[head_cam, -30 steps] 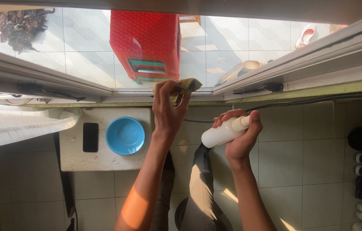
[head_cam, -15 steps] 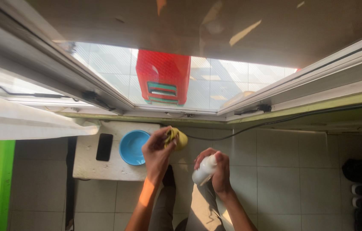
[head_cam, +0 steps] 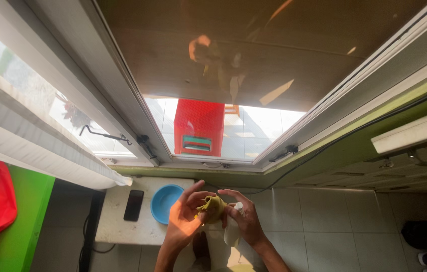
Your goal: The person wipes the frame and latch of a sliding window using a cloth and a spray bottle.
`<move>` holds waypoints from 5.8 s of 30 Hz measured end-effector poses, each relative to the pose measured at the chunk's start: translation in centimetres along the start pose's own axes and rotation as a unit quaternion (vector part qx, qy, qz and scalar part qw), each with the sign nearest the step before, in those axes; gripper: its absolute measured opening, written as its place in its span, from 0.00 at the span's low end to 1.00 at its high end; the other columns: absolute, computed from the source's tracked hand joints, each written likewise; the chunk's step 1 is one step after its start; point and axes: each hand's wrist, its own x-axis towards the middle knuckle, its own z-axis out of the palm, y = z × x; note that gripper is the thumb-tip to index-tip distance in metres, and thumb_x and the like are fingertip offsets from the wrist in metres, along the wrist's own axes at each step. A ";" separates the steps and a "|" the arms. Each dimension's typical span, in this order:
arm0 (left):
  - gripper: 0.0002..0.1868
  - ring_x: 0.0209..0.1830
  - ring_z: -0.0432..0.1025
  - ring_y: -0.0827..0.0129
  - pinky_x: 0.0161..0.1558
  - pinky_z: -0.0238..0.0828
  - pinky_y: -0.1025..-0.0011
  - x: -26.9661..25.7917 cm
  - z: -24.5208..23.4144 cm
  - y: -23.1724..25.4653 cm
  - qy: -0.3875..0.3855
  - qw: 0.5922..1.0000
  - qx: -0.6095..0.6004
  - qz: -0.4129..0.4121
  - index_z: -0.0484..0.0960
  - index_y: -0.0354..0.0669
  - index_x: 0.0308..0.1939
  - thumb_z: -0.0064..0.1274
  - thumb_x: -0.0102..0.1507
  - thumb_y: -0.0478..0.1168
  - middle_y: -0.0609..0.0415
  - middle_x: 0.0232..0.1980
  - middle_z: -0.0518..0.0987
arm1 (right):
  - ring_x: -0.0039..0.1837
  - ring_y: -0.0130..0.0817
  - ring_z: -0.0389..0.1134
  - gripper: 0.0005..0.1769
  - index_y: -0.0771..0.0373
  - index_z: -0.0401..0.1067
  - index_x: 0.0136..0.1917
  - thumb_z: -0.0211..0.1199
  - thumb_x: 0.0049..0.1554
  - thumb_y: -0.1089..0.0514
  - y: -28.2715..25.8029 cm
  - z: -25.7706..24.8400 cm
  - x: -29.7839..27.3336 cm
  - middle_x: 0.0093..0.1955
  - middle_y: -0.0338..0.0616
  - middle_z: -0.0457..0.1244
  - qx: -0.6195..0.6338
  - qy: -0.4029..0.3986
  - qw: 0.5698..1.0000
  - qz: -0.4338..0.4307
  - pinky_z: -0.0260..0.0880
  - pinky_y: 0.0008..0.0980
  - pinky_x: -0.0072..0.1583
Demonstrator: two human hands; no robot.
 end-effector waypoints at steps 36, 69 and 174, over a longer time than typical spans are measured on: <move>0.16 0.51 0.82 0.61 0.47 0.80 0.70 -0.5 2.7 1.5 0.084 0.895 0.358 0.254 0.84 0.38 0.52 0.54 0.62 0.24 0.45 0.62 0.78 | 0.30 0.31 0.68 0.15 0.68 0.76 0.46 0.62 0.58 0.52 -3.5 2.7 -3.7 0.27 0.45 0.65 0.032 0.043 0.999 0.003 0.69 0.32 0.37; 0.08 0.29 0.72 0.65 0.32 0.68 0.71 -0.1 6.4 3.0 -0.097 0.940 0.304 0.118 0.82 0.32 0.46 0.55 0.63 0.30 0.48 0.36 0.77 | 0.46 0.27 0.71 0.25 0.67 0.66 0.67 0.60 0.56 0.64 -3.6 -0.2 -5.4 0.44 0.46 0.70 -0.047 0.154 0.981 -0.108 0.73 0.28 0.51; 0.12 0.28 0.71 0.59 0.31 0.69 0.66 -5.3 22.2 -4.5 0.047 0.897 0.438 0.024 0.84 0.33 0.39 0.67 0.60 0.39 0.47 0.34 0.76 | 0.30 0.20 0.62 0.06 0.65 0.72 0.38 0.59 0.55 0.60 -2.6 -17.3 -10.4 0.28 0.35 0.62 -0.114 -0.029 0.979 -0.164 0.64 0.26 0.34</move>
